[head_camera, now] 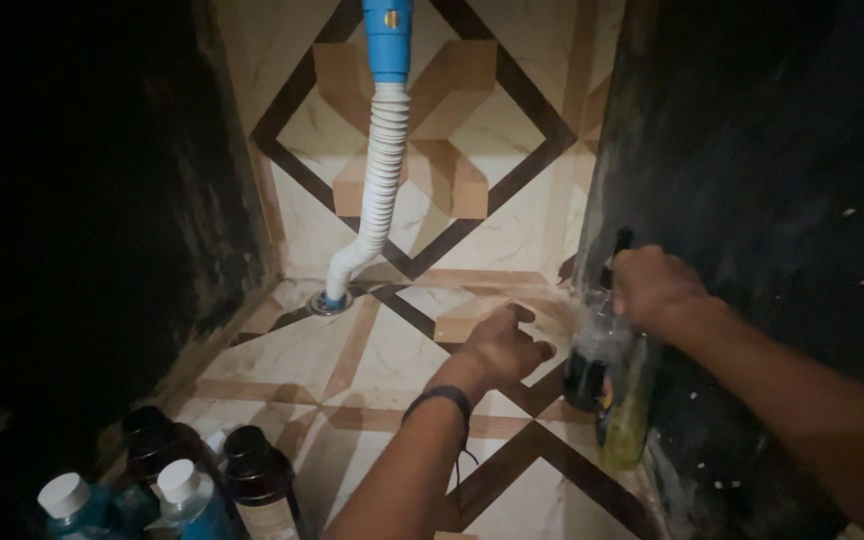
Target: The person wipes a trash bin with a cloth, then opens a cabinet and rearranges several bottles and containers on the floor. The bin is moved into the cabinet at the end.
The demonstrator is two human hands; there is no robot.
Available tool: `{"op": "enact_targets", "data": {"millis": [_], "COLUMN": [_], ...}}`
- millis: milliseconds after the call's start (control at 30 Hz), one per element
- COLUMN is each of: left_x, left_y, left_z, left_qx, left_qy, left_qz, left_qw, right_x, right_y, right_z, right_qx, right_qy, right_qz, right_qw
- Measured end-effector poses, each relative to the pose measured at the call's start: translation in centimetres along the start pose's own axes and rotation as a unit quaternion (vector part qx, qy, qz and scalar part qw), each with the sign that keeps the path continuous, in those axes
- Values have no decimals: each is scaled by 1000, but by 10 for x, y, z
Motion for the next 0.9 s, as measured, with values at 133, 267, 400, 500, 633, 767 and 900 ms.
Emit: {"op": "enact_targets", "data": {"millis": [133,267,400,500,633,767,900], "left_x": [-18,-45,-64,-94,-159,-232,-274], "left_y": [18,46,60,63,76,121,186], "left_z": [-12,-23,-32,-36,-44,-47,-41], "left_qx": [-18,-98,-94,-43,23,-34,-170], "left_qy": [55,40,-7,-99,-255,-330,-371], "left_qz": [21,15,16,-15,-47,-89,-19], "left_qw": [998,994,995,994,965,939,913], "right_x": [7,11,13,1,-37,-72,-69], "right_y": [-4,-13,-4,7,27,45,78], "right_z": [-7,-7,-6,13,63,138,236], "right_qx": [18,-11,-39,-55,-89,-176,-327], "right_qy": [0,34,151,207,257,142,116], "right_qz": [7,8,-4,14,-85,-119,55], "right_qw": [1000,999,988,977,959,967,936]}}
Point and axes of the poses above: each hand's wrist, its own y-axis away from the middle knuckle, its own x-axis out of the palm, z = x × y, the point moved 3 cm from there along -y, towards the middle knuckle, and after that the axes turned 6 degrees about y, right-handed, at the moved point
